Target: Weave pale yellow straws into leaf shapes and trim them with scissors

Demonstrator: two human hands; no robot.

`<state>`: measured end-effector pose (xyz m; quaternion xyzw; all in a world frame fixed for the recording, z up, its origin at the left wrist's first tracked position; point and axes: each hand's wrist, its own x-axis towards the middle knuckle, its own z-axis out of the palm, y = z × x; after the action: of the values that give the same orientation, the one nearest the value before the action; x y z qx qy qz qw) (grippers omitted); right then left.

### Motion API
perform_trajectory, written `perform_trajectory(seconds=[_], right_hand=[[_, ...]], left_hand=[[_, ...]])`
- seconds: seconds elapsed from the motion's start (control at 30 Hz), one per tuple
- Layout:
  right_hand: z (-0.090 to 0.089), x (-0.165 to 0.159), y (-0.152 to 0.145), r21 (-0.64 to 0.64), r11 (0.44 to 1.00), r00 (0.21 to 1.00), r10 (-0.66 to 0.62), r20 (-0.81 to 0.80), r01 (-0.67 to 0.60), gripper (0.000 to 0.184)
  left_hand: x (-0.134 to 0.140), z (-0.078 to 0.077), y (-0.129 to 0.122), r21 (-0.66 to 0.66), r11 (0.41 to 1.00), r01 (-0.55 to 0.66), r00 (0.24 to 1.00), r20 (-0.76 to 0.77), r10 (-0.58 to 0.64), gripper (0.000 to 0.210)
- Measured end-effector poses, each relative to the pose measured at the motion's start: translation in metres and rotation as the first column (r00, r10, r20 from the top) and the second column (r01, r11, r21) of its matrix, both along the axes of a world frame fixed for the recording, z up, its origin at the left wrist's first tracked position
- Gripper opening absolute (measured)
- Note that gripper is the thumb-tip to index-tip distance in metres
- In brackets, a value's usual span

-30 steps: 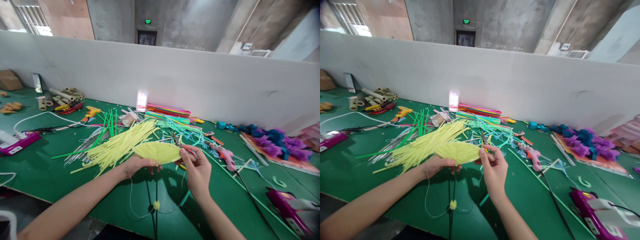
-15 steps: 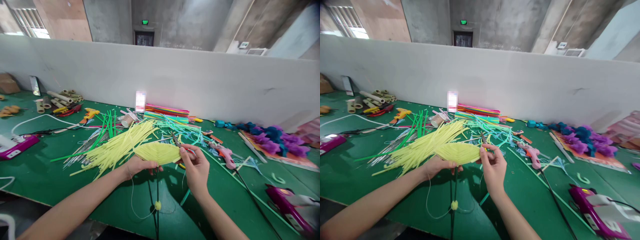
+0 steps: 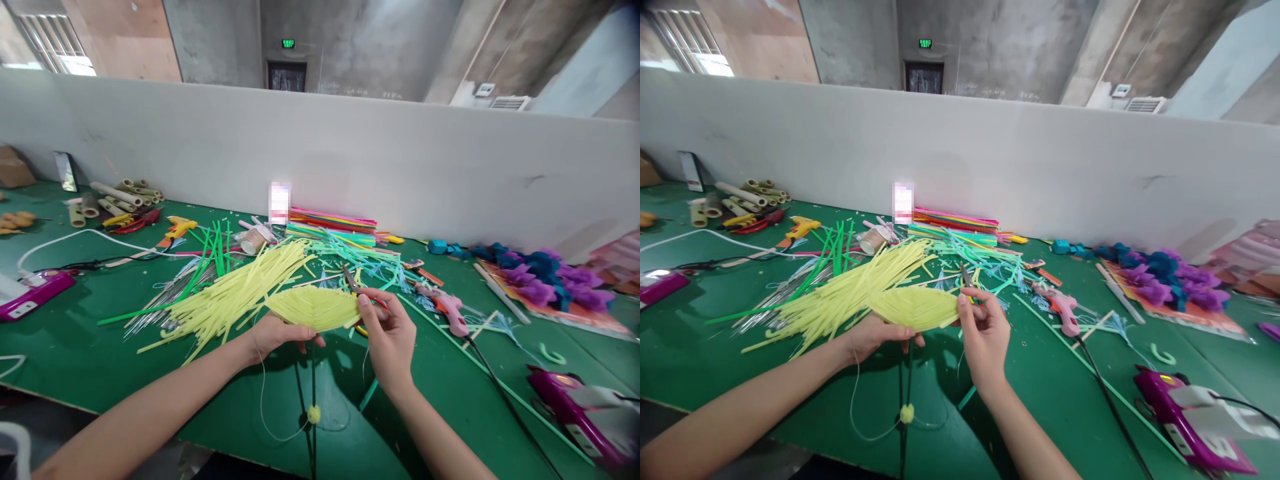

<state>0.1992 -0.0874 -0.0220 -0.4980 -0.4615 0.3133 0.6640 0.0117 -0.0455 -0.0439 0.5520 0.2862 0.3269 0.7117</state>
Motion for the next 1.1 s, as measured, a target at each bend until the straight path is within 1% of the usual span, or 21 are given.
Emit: perform_trajectory(seconds=[0.13, 0.3, 0.4, 0.5, 0.6, 0.77, 0.97, 1.1], right_hand=[[-0.002, 0.000, 0.000, -0.020, 1.000, 1.000, -0.001, 0.018, 0.001, 0.027], [-0.002, 0.004, 0.000, -0.132, 0.988, 0.996, 0.081, 0.046, -0.075, 0.031], [-0.002, 0.011, -0.001, -0.179, 0.978, 0.991, 0.116, 0.060, -0.104, 0.034], [-0.005, 0.017, -0.002, -0.186, 0.978, 0.992, 0.107, 0.065, -0.093, 0.033], [-0.009, 0.018, -0.002, -0.188, 0.976, 0.993, 0.115, 0.036, -0.106, 0.032], [-0.013, 0.018, -0.001, -0.189, 0.975, 0.992, 0.120, 0.026, -0.113, 0.032], [-0.017, 0.019, -0.002, -0.206, 0.973, 0.992, 0.120, 0.040, -0.109, 0.036], [-0.019, 0.019, -0.003, -0.221, 0.967, 0.990, 0.137, 0.038, -0.126, 0.038]], left_hand=[[0.000, 0.000, -0.003, -0.022, 1.000, 0.012, 1.000, 0.004, -0.012, 0.037], [0.007, 0.003, -0.008, -0.090, 0.996, -0.006, 1.000, 0.001, 0.006, 0.039], [0.012, 0.003, -0.009, -0.101, 0.995, 0.000, 1.000, 0.002, 0.000, 0.040], [0.014, 0.001, -0.010, -0.089, 0.996, 0.019, 1.000, -0.018, -0.020, 0.039], [0.014, 0.000, -0.009, -0.085, 0.996, 0.037, 0.998, -0.039, -0.041, 0.038], [0.014, 0.002, -0.008, -0.091, 0.993, 0.077, 0.994, -0.072, -0.083, 0.033], [0.011, 0.000, -0.007, -0.089, 0.987, 0.131, 0.986, -0.088, -0.139, 0.038], [0.010, -0.001, -0.006, -0.089, 0.984, 0.154, 0.981, -0.104, -0.163, 0.038]])
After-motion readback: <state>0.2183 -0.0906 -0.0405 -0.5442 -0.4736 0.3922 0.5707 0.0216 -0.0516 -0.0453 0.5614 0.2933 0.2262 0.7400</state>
